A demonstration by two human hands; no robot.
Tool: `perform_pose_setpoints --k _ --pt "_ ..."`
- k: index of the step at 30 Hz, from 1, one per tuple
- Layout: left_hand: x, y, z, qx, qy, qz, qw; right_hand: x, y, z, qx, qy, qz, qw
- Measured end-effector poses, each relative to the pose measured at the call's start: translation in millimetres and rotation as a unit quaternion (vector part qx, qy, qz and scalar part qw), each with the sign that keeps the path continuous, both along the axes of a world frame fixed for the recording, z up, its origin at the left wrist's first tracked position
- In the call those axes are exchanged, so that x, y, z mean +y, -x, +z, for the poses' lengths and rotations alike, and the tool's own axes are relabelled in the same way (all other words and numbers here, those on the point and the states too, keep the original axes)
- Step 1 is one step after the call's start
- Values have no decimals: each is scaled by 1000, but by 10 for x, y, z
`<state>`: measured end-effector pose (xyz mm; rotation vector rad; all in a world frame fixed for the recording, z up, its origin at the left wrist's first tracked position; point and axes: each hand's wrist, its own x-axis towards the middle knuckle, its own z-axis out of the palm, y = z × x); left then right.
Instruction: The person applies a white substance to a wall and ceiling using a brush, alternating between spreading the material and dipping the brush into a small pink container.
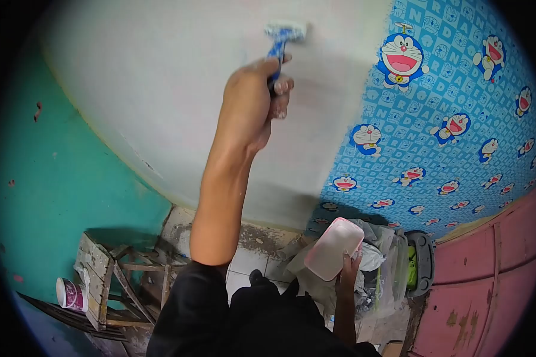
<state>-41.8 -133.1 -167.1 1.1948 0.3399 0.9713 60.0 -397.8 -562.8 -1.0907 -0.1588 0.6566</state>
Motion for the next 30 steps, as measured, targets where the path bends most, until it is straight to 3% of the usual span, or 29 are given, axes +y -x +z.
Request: perform_pose_setpoints --k 3,7,10,16,20,23,25,30 --pt "80 -53 48 -4 -16 32 999 -32 15 32 -2 5 7 1000" --pt "314 -203 -531 44 -41 116 991 -38 81 114 17 16 6 1000" --pt "327 -275 -1417 60 -36 148 987 -58 89 -24 0 33 0 999" --pt "106 -184 -3778 180 12 201 963 -103 170 30 0 52 6 999" --pt "69 -78 -4642 257 34 241 935 -119 120 33 -6 64 21 998" --pt "198 24 -4649 305 45 251 918 -138 83 -12 -6 69 21 997" --pt "360 65 -4398 311 67 232 919 -138 81 43 -1 68 13 998" --pt "574 -13 -2767 256 28 235 937 -104 54 46 7 70 20 997"
